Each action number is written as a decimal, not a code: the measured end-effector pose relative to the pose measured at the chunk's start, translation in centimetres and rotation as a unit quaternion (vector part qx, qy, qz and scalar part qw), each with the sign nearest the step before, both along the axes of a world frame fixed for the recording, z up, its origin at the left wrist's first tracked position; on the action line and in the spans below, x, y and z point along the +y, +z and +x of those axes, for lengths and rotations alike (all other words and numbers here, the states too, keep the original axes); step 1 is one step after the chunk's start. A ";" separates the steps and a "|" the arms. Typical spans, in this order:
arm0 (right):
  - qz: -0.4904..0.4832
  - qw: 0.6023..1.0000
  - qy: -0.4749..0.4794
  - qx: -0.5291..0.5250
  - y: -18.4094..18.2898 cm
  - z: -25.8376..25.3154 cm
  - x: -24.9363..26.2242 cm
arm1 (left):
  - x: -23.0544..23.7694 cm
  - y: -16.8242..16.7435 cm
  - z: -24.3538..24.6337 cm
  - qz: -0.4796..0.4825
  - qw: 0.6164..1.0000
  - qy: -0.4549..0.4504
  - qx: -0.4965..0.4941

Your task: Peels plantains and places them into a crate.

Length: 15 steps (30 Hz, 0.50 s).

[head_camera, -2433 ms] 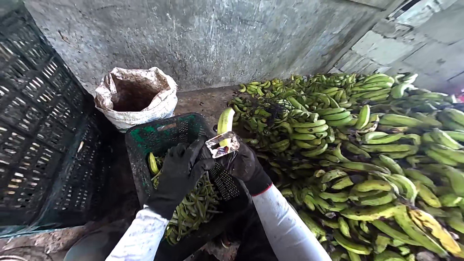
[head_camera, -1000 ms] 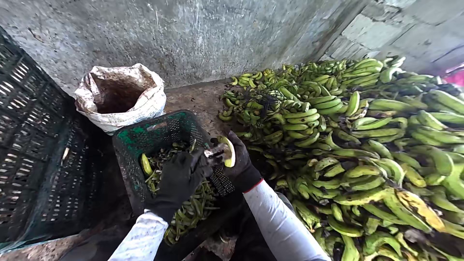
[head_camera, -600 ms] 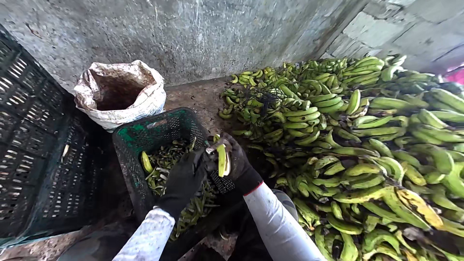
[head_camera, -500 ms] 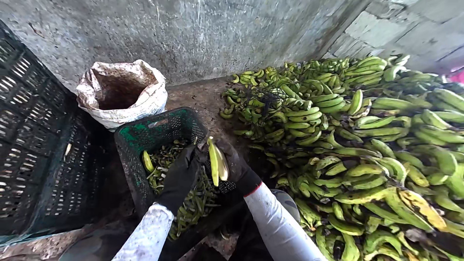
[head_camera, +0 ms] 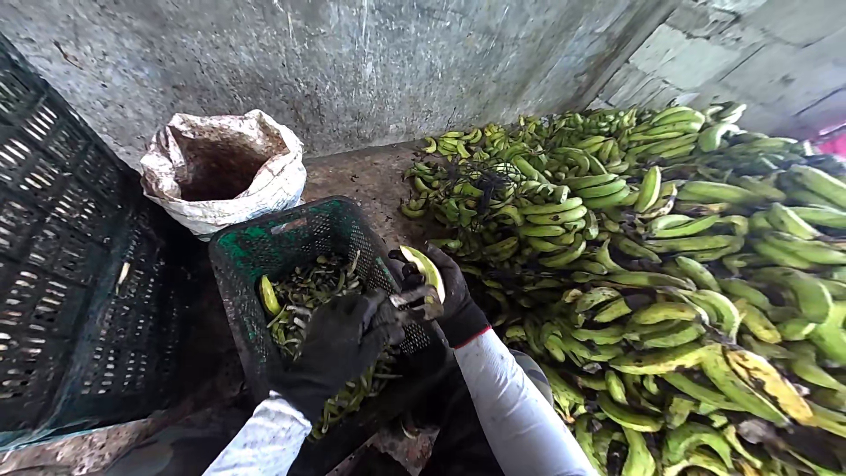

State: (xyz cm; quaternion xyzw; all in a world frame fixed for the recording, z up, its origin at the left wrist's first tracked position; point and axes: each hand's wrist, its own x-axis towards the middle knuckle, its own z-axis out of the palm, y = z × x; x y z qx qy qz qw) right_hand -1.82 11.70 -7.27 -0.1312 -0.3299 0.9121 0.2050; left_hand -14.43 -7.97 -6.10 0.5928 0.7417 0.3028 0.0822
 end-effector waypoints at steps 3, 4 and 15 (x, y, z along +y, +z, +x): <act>0.017 0.999 -0.002 -0.051 0.4 -0.2 -1.1 | 0.7 0.2 1.0 -0.062 0.998 0.004 -0.019; 0.017 0.998 0.005 -0.061 0.5 -0.4 -1.6 | 1.0 0.5 0.8 -0.102 0.993 0.024 -0.062; 0.159 0.966 -0.126 -0.158 0.0 -1.4 -3.6 | -1.0 -0.6 -8.6 0.195 0.814 0.232 -0.495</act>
